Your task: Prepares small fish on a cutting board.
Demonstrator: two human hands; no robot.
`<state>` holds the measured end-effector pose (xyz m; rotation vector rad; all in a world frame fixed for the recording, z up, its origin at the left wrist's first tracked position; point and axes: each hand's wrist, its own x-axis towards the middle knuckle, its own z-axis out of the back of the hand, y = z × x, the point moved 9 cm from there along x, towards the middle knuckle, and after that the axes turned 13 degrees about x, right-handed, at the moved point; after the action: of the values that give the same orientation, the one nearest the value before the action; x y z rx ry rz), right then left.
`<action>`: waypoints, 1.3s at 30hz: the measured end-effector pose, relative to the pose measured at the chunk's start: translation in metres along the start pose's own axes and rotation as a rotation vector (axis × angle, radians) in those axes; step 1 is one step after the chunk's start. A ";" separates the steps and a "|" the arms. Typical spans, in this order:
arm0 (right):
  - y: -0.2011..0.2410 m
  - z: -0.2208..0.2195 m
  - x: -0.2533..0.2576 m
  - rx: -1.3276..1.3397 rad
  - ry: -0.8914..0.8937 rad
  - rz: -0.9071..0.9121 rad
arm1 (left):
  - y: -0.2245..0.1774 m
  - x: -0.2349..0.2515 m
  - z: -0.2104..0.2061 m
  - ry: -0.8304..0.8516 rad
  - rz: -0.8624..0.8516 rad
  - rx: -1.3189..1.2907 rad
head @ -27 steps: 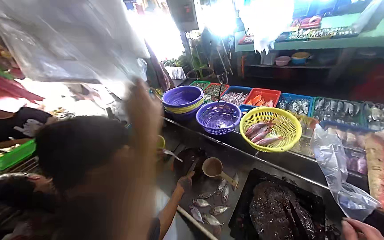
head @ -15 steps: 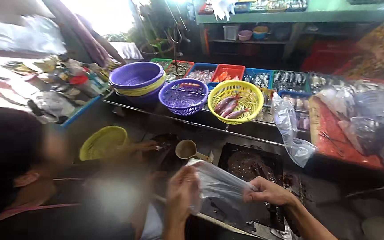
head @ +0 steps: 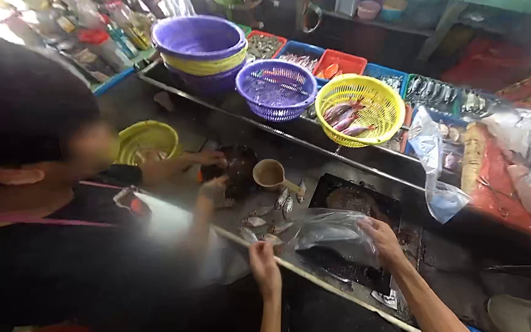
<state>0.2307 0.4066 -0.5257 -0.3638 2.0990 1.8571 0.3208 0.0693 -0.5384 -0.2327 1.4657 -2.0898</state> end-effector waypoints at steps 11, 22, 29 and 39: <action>-0.114 -0.124 0.001 -0.211 0.589 -0.384 | 0.054 -0.064 -0.017 0.256 0.586 -0.917; -0.238 -0.273 0.139 -1.292 0.823 0.111 | 0.053 -0.085 0.142 -0.112 0.406 -0.154; -0.256 -0.315 0.109 -1.221 0.789 0.062 | 0.061 -0.074 0.145 -0.204 0.443 -0.193; -0.071 -0.326 0.234 -1.065 0.543 0.157 | 0.039 -0.040 0.128 -0.099 0.307 0.129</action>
<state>0.0226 0.0788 -0.6475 -1.0424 1.1617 3.1123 0.4250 -0.0214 -0.5174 -0.0550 1.2183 -1.8862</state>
